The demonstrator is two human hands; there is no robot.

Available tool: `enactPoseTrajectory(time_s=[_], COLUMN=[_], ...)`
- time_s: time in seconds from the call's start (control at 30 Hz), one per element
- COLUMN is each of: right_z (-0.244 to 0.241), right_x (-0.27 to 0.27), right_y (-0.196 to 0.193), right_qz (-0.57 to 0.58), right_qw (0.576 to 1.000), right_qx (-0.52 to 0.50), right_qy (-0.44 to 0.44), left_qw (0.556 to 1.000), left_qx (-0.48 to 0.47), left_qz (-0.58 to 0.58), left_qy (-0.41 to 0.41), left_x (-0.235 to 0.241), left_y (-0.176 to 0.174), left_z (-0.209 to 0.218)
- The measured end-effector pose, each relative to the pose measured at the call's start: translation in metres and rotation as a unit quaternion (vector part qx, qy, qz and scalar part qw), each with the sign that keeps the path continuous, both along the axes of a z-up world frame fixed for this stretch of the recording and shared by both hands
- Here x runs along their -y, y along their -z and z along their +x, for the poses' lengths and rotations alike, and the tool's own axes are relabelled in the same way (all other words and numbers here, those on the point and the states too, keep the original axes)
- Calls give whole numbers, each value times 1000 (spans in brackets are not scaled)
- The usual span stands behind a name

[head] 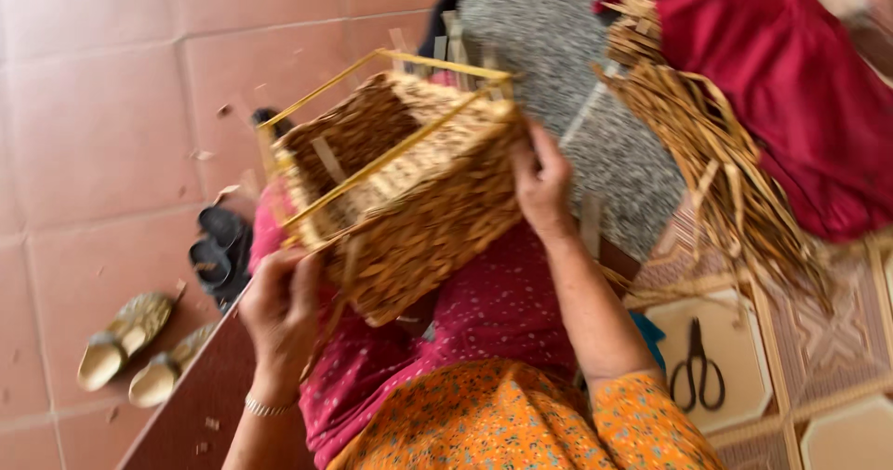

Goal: The person weaves a rectangular basket using dried palm leaves, interlacing them through a yellow wire frame. They occasionally trim excess material with scissors and continue weaving around the frame.

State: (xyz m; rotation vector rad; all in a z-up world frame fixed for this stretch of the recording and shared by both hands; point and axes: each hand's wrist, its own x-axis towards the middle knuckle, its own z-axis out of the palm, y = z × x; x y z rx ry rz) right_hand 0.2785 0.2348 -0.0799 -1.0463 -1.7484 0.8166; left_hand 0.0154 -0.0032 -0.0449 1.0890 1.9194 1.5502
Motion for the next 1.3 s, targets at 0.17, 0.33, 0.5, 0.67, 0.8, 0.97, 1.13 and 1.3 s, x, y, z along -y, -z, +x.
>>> enactPoseTrajectory(time_s=[0.17,0.33,0.5,0.67,0.8,0.97,1.13,1.3], right_z=[47,134,251,304,307,313,322,307], right_x=[-12,-62,-104,-115,-122,-95,-19,26], right_y=[51,127,179,194,209,220,199,172], right_qz=[-196,-116,-9,-164,-89,-5,-181,17], right_qw=[971,984,863,831,822,850,850,883], right_qx=[-117,43,377,412,469,461,475,432], right_qy=[-66,128,336,335,311,255,139,184], left_qw=[998,993,973,996,997,999,997,996], left_qx=[57,93,204,87,80,18,77,86], left_qz=[-2,66,94,8,16,37,-5,-17], left_qy=[-21,-25,-59,-14,-5,19,-17,-7], left_x=[15,31,38,46,44,44,36,30], left_y=[16,52,88,105,113,98,57,34], left_z=[-9,-27,-59,-100,-111,-84,-62,-48])
